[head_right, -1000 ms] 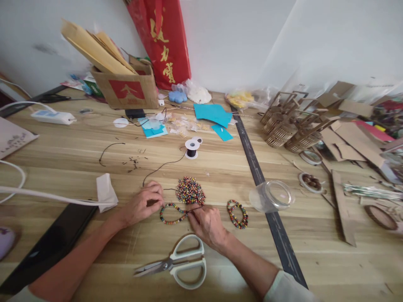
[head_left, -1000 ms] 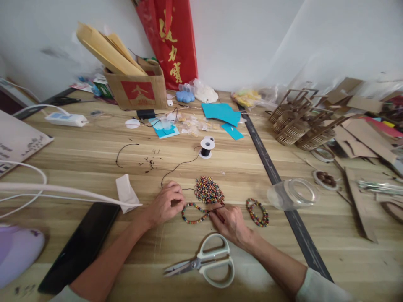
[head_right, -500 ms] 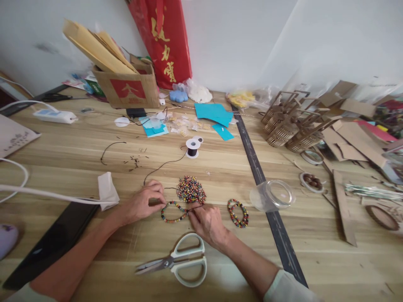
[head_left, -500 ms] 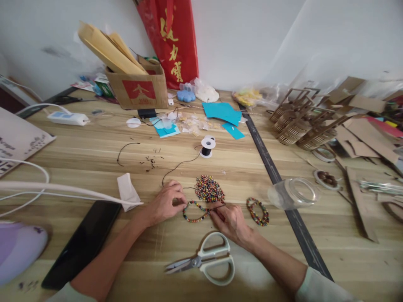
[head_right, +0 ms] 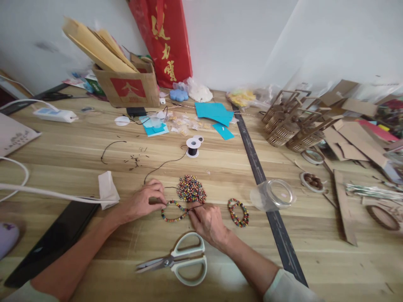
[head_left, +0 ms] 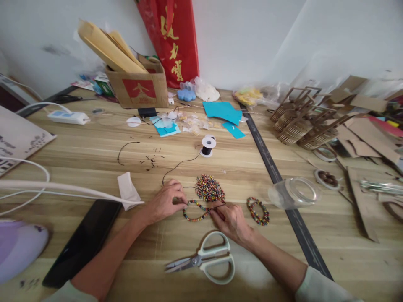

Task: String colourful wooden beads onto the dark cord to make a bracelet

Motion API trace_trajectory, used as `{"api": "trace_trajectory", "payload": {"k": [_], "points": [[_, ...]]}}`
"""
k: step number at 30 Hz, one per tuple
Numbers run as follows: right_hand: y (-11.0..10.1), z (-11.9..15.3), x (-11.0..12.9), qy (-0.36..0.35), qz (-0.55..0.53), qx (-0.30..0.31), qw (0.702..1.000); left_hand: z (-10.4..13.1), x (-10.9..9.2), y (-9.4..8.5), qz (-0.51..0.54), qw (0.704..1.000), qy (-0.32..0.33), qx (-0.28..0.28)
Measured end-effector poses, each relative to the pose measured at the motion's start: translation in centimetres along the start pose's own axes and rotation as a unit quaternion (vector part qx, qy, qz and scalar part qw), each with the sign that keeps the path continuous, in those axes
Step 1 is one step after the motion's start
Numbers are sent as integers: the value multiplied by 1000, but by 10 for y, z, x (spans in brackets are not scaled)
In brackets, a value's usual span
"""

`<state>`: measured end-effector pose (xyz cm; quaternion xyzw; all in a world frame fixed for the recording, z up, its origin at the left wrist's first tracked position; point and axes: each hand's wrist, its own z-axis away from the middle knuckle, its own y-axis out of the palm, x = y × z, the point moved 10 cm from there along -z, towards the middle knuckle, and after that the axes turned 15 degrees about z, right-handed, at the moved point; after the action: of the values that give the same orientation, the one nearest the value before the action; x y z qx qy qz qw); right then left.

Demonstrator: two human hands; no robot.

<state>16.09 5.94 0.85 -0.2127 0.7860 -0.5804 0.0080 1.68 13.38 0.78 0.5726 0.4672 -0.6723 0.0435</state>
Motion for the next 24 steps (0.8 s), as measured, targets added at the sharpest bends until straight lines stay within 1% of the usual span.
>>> {"api": "trace_trajectory", "payload": {"k": [7,11,17,24], "points": [[1,-1,1,-2,-1,6,1000,-1,0,1,3,1000,11,-5],[2,0,1,-3,6,8,1000,-1,-5,1,12,1000,22,-3],[5,1,-2,5,5,15,1000,-1,-13,5,-23,999,33,25],[4,1,-2,12,-9,20,1000,0,-22,8,-41,997,19,65]]}}
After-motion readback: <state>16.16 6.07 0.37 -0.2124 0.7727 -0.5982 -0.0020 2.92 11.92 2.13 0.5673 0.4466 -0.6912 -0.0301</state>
